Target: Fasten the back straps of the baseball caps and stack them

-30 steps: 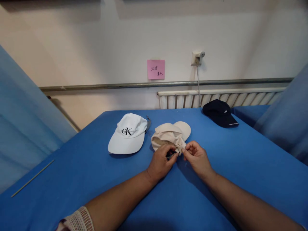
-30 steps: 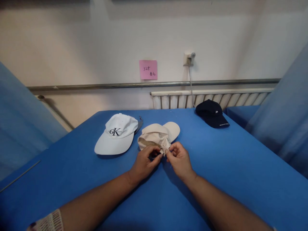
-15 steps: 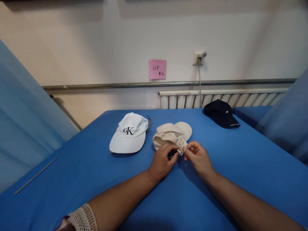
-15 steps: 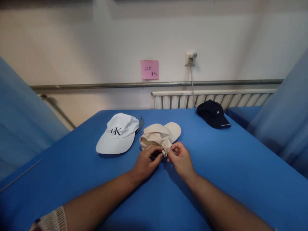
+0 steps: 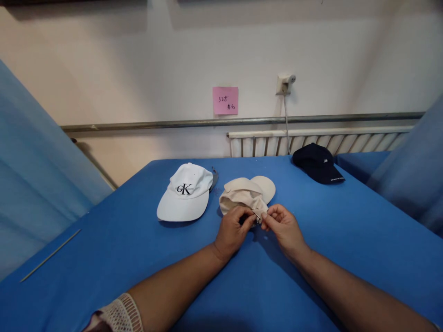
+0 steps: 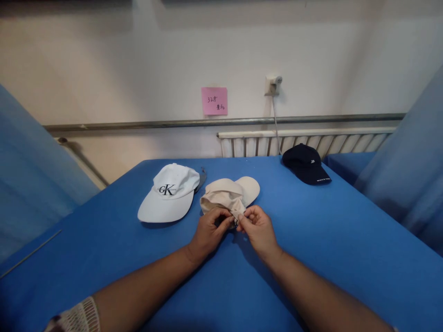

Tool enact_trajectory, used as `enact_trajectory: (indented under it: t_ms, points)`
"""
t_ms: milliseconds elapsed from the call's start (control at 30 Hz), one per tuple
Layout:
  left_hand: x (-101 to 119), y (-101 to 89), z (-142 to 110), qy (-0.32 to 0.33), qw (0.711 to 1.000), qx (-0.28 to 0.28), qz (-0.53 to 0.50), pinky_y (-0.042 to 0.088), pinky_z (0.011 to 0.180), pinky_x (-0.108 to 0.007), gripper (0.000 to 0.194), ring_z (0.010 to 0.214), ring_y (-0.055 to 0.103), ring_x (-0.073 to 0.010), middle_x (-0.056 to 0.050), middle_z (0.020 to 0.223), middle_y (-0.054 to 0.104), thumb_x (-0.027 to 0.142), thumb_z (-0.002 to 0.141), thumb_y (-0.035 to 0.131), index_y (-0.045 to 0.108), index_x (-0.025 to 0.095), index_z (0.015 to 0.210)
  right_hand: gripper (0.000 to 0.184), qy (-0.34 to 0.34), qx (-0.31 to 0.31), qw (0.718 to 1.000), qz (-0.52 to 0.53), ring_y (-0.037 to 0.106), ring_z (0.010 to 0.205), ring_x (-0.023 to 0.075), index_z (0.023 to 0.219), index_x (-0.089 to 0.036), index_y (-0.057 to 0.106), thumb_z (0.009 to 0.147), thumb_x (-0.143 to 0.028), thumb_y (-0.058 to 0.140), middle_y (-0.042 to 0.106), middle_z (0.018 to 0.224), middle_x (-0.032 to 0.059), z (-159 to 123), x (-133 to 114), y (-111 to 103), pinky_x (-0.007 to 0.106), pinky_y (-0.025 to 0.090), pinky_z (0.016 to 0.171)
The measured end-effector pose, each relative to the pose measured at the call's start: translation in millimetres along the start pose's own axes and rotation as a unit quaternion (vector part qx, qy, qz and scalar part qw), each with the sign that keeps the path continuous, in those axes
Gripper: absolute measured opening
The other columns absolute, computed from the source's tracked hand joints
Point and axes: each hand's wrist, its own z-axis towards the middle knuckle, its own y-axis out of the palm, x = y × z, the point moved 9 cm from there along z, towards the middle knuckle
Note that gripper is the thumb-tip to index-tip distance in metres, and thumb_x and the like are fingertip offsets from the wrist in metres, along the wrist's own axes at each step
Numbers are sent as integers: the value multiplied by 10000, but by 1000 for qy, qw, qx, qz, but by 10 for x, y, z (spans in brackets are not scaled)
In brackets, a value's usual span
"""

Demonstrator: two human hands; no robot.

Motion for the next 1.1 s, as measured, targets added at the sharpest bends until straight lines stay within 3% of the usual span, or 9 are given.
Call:
enact_trajectory:
  t_ms: [133, 267, 400, 533, 700, 833, 933, 1033, 1100]
  points:
    - [189, -1, -37, 75, 995, -14, 63, 458, 829, -351, 117, 893, 589, -197, -62, 932, 655, 275, 876, 565, 611, 192, 945, 333, 33, 17, 998, 54, 507, 487, 100, 703, -196, 534, 640, -415, 778, 600, 530, -29, -4, 69, -45, 214, 379, 490]
    - [322, 80, -88, 137, 979, -32, 147, 409, 930, -443, 310, 1050, 540, -267, -116, 1118, 608, 314, 802, 659, 567, 179, 1065, 318, 78, 20, 989, 123, 491, 497, 90, 684, -187, 550, 625, -377, 798, 577, 538, -35, -4, 150, -58, 203, 367, 483]
    - [328, 131, -90, 163, 969, -31, 186, 408, 928, -450, 278, 1049, 534, -261, -122, 1135, 599, 182, 828, 579, 546, 169, 1105, 320, 105, 18, 984, 143, 508, 524, 94, 681, -180, 562, 606, -362, 815, 571, 570, -32, -16, 183, -49, 198, 367, 480]
    - [263, 99, -61, 144, 978, -39, 144, 436, 924, -389, 313, 1060, 544, -224, -109, 1135, 595, 109, 850, 492, 550, 184, 1149, 345, 89, 37, 990, 105, 502, 518, 92, 686, -177, 565, 602, -401, 814, 564, 568, -33, 3, 155, -92, 200, 360, 474]
    - [94, 30, -15, 71, 995, -50, 43, 461, 888, -335, 252, 982, 587, -183, -73, 1045, 643, 135, 881, 465, 603, 191, 1084, 347, 18, 12, 1000, -8, 504, 489, 96, 725, -177, 564, 681, -478, 733, 560, 535, -33, 82, 84, -88, 210, 366, 476]
    - [-114, -49, 33, -24, 998, -27, -48, 483, 805, -290, 228, 863, 619, -161, -42, 959, 686, 188, 866, 519, 635, 184, 1061, 252, -73, -10, 991, -112, 502, 476, 104, 869, -194, 575, 761, -404, 661, 568, 588, -38, 67, -23, -66, 222, 368, 454]
    - [-188, -107, 55, -75, 991, -13, -112, 484, 765, -273, 205, 820, 620, -158, -37, 917, 696, 254, 854, 562, 658, 163, 1010, 238, -183, -26, 959, -217, 508, 520, 88, 1049, -215, 576, 819, -274, 592, 643, 907, 37, -23, -216, -13, 242, 418, 496]
    - [-164, -116, 57, -91, 985, -28, -145, 477, 777, -277, 209, 825, 617, -162, -39, 909, 697, 300, 838, 596, 676, 155, 965, 386, -277, -56, 915, -287, 557, 618, 90, 1210, -255, 539, 829, -200, 563, 494, 1321, 109, -112, -384, 70, 281, 488, 601]
    - [-155, -101, 45, -100, 980, -37, -170, 475, 778, -276, 221, 834, 619, -162, -41, 923, 697, 306, 826, 614, 672, 158, 980, 378, -301, -92, 894, -319, 580, 663, 109, 1218, -265, 551, 847, -195, 546, 510, 1317, 103, -122, -404, 134, 296, 503, 654]
